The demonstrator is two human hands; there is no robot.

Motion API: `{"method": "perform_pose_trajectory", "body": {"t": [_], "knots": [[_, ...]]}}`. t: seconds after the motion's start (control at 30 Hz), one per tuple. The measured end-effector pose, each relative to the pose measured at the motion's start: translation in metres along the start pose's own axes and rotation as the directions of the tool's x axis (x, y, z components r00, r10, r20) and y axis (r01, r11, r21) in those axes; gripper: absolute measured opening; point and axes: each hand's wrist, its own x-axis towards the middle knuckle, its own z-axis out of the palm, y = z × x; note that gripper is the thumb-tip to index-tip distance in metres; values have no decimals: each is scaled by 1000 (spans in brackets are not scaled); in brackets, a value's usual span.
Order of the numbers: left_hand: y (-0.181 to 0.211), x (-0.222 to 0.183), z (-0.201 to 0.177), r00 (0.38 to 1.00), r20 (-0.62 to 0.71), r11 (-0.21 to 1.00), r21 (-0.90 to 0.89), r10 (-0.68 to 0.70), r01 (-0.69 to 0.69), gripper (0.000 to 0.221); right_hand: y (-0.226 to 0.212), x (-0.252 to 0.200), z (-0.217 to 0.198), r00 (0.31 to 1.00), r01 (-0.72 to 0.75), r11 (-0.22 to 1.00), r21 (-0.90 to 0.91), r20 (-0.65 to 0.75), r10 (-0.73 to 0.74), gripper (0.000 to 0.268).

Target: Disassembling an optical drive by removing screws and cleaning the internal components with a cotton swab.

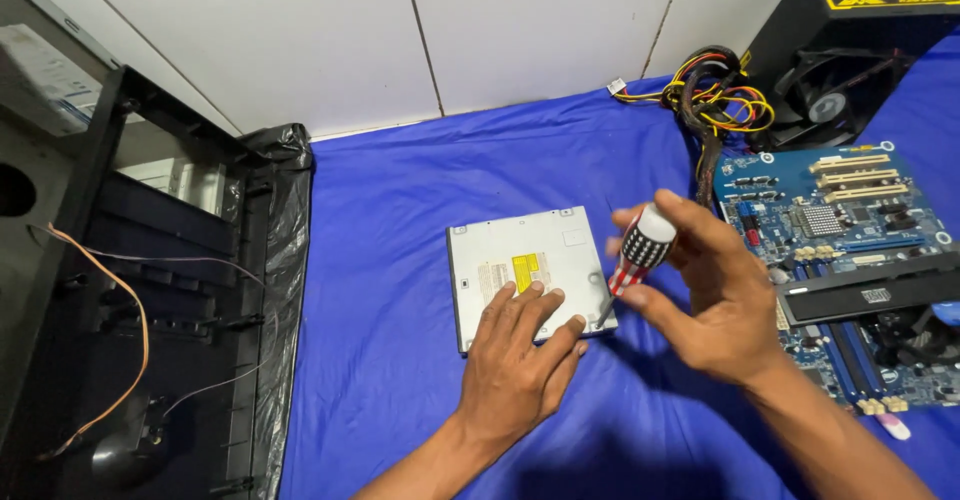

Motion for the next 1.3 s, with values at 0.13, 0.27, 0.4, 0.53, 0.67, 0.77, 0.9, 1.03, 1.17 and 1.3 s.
{"method": "perform_pose_trajectory", "body": {"t": [0.13, 0.27, 0.4, 0.53, 0.67, 0.77, 0.9, 1.03, 1.17, 1.3], "knots": [[8, 21, -7, 997, 34, 997, -47, -63, 65, 20, 1, -1, 2, 981, 41, 999, -10, -190, -42, 60], [4, 26, 0, 997, 73, 997, -70, -18, 23, 16, 3, 8, -8, 931, 74, 980, -184, -340, -134, 56], [7, 31, 4, 989, 110, 995, -7, 95, -95, 10, 24, 6, -14, 920, 24, 986, -168, -383, -88, 49], [12, 33, 12, 969, 218, 958, 232, 117, -168, 10, 35, 6, -8, 915, -113, 993, -38, -394, 89, 50], [10, 30, 28, 948, 309, 922, 340, 76, -185, 8, 35, 5, -4, 899, -187, 982, 29, -397, 183, 52], [10, 32, 27, 923, 381, 895, 389, 62, -220, 16, 36, 6, -3, 885, -254, 966, 40, -394, 249, 54], [12, 35, 17, 924, 364, 871, 407, 119, -273, 13, 41, 6, -2, 862, -328, 943, 57, -390, 323, 52], [8, 32, 9, 893, 392, 858, 356, 222, -370, 10, 46, 7, -5, 838, -370, 926, 77, -402, 368, 52], [8, 33, 8, 902, 347, 859, 345, 258, -379, 10, 51, 7, -5, 831, -391, 918, 67, -404, 383, 50], [13, 31, 17, 907, 376, 818, 449, 191, -358, 16, 54, 6, -7, 801, -429, 897, 108, -414, 433, 50]]}}
